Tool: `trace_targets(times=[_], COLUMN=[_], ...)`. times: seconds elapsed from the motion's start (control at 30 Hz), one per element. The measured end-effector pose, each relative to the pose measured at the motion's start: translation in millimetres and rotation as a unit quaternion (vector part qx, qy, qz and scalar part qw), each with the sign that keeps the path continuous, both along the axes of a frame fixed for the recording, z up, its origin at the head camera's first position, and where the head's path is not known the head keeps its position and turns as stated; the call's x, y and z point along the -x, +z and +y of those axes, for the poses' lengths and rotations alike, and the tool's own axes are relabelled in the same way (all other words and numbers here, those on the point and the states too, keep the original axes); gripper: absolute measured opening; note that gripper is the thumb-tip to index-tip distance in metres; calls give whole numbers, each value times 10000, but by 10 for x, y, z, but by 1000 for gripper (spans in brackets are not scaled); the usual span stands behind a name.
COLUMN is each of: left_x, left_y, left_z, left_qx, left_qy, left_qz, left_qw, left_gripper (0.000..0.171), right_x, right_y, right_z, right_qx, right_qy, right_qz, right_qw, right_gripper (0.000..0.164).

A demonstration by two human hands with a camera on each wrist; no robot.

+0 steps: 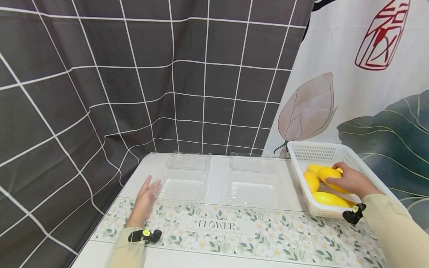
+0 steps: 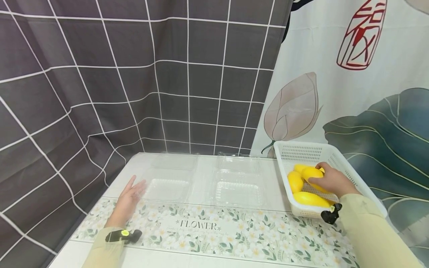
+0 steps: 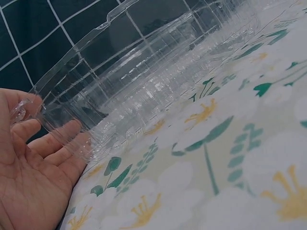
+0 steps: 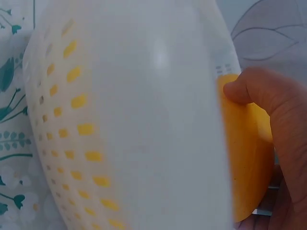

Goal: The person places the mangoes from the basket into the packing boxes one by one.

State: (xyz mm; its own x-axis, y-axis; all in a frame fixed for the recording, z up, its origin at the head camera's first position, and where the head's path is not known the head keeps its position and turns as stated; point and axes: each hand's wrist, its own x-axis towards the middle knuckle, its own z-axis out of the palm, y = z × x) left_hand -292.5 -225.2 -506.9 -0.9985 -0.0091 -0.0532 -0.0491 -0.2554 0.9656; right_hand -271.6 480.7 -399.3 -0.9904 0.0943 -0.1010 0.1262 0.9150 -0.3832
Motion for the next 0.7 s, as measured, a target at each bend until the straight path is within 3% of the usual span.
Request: trace_targets(times=[0.3,0.7], left_x=[-1,-20], left_y=[11,12], left_z=[21,20], left_qx=[-53,-11], left_qy=[61,25], left_qz=[19,36], left_qw=[10000,10000], left_gripper=[62,61], right_x=[55,112], right_y=[141,276], right_z=[-164,-417], right_qx=[-105,-280], right_qy=[237,518], right_qz=[180,383], right_qw=[9995,9975], right_gripper=[80,79])
